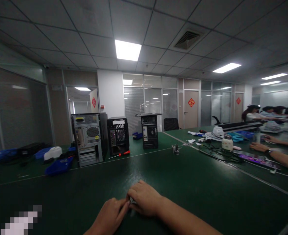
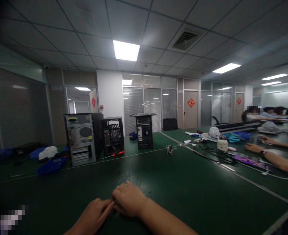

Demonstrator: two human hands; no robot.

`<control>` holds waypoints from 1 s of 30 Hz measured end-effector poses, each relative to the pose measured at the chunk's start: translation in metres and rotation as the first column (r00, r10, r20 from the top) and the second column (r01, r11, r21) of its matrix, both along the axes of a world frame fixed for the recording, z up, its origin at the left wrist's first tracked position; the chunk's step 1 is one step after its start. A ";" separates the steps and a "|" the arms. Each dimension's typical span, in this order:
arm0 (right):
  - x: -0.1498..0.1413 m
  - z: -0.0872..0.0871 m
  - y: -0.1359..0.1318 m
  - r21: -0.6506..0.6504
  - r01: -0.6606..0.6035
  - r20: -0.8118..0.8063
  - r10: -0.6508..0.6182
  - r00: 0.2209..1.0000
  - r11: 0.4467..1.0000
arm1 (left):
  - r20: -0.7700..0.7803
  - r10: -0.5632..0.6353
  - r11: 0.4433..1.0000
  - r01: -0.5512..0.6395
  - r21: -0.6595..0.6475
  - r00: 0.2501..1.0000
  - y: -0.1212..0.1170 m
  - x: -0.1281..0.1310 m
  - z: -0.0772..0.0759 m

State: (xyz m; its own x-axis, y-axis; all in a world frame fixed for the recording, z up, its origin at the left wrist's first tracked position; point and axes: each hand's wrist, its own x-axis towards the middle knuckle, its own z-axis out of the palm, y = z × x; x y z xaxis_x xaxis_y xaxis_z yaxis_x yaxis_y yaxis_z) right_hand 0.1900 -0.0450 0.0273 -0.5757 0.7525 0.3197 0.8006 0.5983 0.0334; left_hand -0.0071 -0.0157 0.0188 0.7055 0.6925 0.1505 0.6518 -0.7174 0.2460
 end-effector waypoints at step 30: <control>0.239 -0.034 0.035 -0.329 0.742 -0.522 -0.767 0.374 0.585 | -0.050 0.004 0.999 -0.002 0.036 0.999 -0.003 -0.001 0.000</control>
